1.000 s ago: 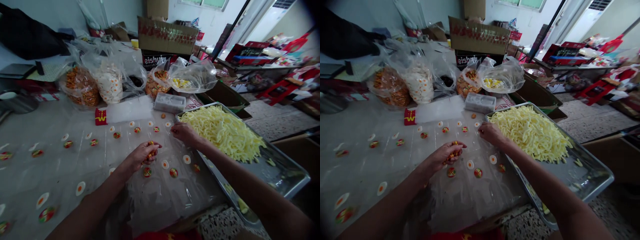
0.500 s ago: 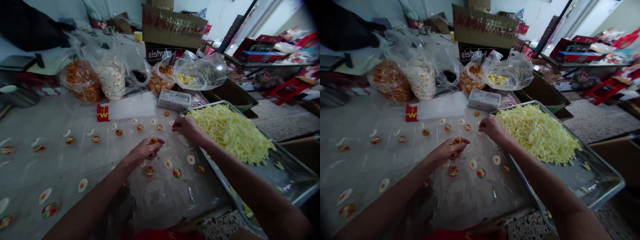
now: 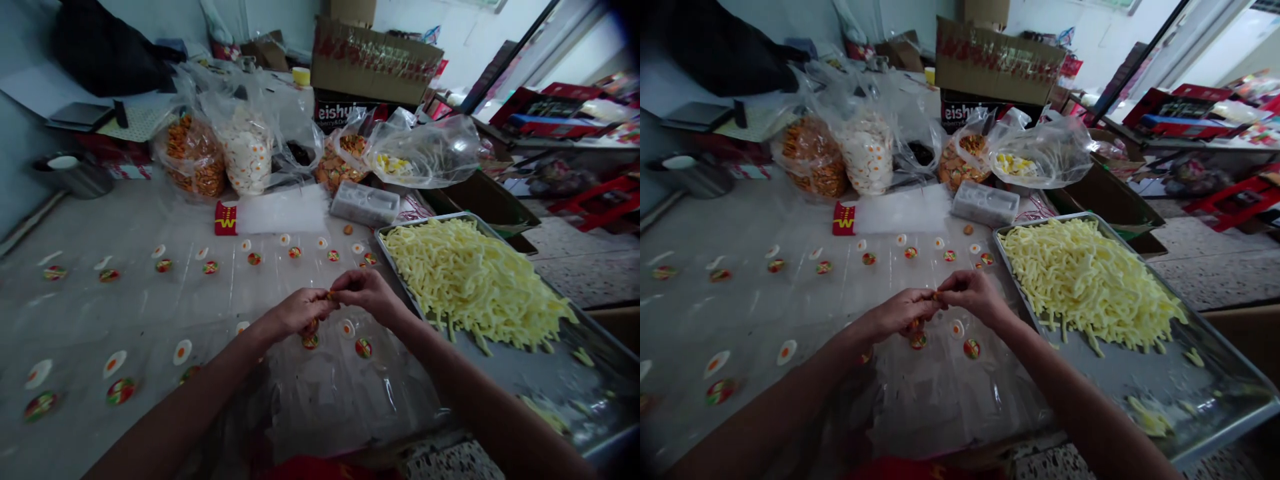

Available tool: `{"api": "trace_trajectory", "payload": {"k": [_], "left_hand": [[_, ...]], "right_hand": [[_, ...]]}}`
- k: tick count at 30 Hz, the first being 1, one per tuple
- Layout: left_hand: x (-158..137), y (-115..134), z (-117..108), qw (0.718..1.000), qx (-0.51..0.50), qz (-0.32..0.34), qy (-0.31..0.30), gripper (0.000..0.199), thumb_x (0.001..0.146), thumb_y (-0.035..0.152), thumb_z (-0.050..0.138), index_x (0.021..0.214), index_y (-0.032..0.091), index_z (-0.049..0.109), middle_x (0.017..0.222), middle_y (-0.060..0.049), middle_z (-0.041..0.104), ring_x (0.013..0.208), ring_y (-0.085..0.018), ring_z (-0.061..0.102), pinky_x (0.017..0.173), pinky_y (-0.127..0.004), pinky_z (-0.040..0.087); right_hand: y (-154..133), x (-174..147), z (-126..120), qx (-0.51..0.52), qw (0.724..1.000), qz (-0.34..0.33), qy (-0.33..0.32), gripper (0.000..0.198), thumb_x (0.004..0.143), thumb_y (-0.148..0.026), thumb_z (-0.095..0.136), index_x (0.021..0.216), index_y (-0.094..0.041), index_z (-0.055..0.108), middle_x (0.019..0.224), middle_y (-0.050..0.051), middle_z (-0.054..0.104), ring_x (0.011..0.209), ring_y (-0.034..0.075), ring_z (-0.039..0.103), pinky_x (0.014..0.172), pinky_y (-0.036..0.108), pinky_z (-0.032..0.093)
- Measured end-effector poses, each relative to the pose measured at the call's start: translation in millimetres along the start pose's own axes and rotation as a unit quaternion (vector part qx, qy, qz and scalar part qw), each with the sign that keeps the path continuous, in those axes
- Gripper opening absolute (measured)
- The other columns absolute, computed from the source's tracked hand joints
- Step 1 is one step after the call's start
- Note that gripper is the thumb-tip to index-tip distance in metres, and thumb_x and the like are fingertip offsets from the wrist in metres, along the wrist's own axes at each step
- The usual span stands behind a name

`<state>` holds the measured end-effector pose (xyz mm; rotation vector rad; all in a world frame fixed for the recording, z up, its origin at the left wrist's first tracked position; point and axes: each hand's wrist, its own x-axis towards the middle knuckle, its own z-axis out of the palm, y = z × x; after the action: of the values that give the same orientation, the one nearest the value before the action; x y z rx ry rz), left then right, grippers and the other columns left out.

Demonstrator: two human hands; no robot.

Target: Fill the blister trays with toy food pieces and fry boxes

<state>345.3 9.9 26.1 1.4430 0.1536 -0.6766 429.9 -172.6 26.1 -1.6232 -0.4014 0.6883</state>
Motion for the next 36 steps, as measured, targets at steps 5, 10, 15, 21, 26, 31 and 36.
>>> {"api": "trace_trajectory", "payload": {"k": [5, 10, 15, 21, 26, 31, 36], "left_hand": [[-6.4, 0.7, -21.4, 0.997, -0.029, 0.028, 0.061, 0.043, 0.084, 0.052, 0.067, 0.106, 0.015, 0.066, 0.065, 0.007, 0.038, 0.044, -0.005, 0.034, 0.042, -0.019, 0.021], [-2.8, -5.2, -37.1, 0.994, 0.019, 0.079, 0.08, 0.035, 0.089, 0.051, 0.061, 0.096, 0.016, 0.063, 0.064, 0.007, 0.035, 0.044, -0.005, 0.033, 0.041, -0.02, 0.025], [2.7, -13.8, -32.3, 0.99, 0.072, 0.081, 0.088, 0.029, 0.09, 0.045, 0.056, 0.08, 0.018, 0.055, 0.063, 0.006, 0.038, 0.046, -0.007, 0.037, 0.043, -0.019, 0.029], [-14.5, -16.0, -36.9, 0.997, -0.019, 0.039, 0.066, 0.032, 0.092, 0.043, 0.052, 0.094, 0.014, 0.065, 0.065, 0.006, 0.037, 0.045, -0.005, 0.033, 0.043, -0.019, 0.022], [-34.1, -10.5, -46.8, 0.991, -0.107, 0.031, 0.071, 0.041, 0.089, 0.05, 0.063, 0.11, 0.015, 0.066, 0.072, 0.005, 0.042, 0.048, -0.004, 0.032, 0.043, -0.018, 0.018], [-34.6, -8.1, -46.9, 0.988, -0.128, 0.035, 0.08, 0.039, 0.091, 0.045, 0.062, 0.117, 0.016, 0.066, 0.075, 0.004, 0.043, 0.049, -0.003, 0.034, 0.044, -0.018, 0.017], [-35.8, -14.6, -56.4, 0.986, -0.128, 0.029, 0.101, 0.04, 0.092, 0.042, 0.061, 0.124, 0.018, 0.065, 0.077, 0.004, 0.043, 0.049, -0.003, 0.033, 0.044, -0.018, 0.017]], "right_hand": [[-13.9, 33.6, 2.4, 0.047, 0.999, 0.002, 0.019, 0.025, 0.064, -0.036, 0.084, 0.078, -0.018, 0.074, 0.069, 0.001, 0.07, 0.061, 0.013, 0.063, 0.058, 0.024, 0.048], [-18.1, 44.8, 13.6, -0.093, 0.994, -0.027, -0.04, 0.028, 0.073, -0.033, 0.076, 0.095, -0.017, 0.081, 0.07, 0.002, 0.072, 0.059, 0.013, 0.06, 0.054, 0.023, 0.044], [-2.7, 35.2, 36.0, -0.17, 0.982, -0.079, 0.004, 0.016, 0.067, -0.021, 0.071, 0.08, -0.018, 0.08, 0.067, 0.001, 0.071, 0.059, 0.014, 0.06, 0.054, 0.023, 0.042], [-0.1, 20.4, 24.8, -0.024, 0.989, -0.044, 0.142, 0.016, 0.063, -0.024, 0.069, 0.075, -0.018, 0.077, 0.063, 0.001, 0.067, 0.053, 0.013, 0.054, 0.051, 0.024, 0.04], [1.2, 40.4, -7.5, -0.027, 0.985, -0.011, 0.168, 0.022, 0.065, -0.031, 0.074, 0.08, -0.016, 0.079, 0.068, 0.004, 0.07, 0.058, 0.016, 0.061, 0.057, 0.027, 0.048], [1.1, 72.1, 1.7, -0.406, 0.902, -0.034, 0.139, 0.015, 0.074, -0.018, 0.067, 0.08, -0.016, 0.081, 0.071, 0.007, 0.074, 0.067, 0.022, 0.068, 0.062, 0.029, 0.044], [-13.1, 82.4, 12.7, -0.626, 0.778, -0.029, 0.042, 0.019, 0.087, -0.016, 0.064, 0.09, -0.016, 0.083, 0.094, 0.015, 0.077, 0.084, 0.028, 0.071, 0.067, 0.033, 0.041]]}}
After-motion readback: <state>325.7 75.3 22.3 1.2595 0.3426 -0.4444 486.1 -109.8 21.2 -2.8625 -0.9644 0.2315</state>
